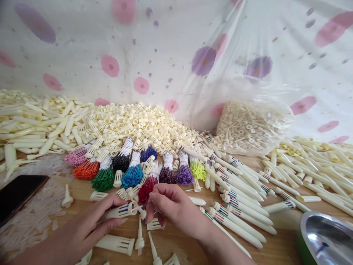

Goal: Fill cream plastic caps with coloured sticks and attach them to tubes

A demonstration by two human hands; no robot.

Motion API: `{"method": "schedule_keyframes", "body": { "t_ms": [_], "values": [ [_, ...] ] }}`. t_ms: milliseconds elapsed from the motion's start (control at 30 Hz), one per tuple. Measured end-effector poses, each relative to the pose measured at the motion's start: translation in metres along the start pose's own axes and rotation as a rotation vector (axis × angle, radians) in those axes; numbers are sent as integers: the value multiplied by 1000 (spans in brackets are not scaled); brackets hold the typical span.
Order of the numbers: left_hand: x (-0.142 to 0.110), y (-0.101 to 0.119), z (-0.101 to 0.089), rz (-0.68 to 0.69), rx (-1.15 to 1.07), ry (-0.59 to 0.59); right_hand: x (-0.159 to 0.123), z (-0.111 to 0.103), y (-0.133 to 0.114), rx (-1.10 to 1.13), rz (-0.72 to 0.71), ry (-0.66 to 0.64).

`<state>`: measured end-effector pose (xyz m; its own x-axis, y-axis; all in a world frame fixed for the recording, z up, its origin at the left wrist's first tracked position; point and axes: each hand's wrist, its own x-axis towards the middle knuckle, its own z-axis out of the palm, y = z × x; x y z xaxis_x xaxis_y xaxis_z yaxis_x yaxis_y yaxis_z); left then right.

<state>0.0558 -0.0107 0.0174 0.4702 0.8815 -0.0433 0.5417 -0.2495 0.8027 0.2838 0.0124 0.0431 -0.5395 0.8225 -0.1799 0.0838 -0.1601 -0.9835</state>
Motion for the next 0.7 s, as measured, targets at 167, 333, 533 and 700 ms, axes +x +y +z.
{"method": "schedule_keyframes", "body": {
  "t_ms": [167, 333, 533, 700],
  "values": [
    [0, -1, 2, -4, -11, 14, 0, 4, -2, 158, 75, 12],
    [-1, 5, 5, -27, -72, 2, 3, 18, 5, 235, 210, -11],
    [0, 11, 6, -56, -170, 62, 4, 23, 13, 90, 107, 3],
    [1, 8, 4, -97, -239, -34, 1, 19, 4, 46, -11, 25]
  ]
}}
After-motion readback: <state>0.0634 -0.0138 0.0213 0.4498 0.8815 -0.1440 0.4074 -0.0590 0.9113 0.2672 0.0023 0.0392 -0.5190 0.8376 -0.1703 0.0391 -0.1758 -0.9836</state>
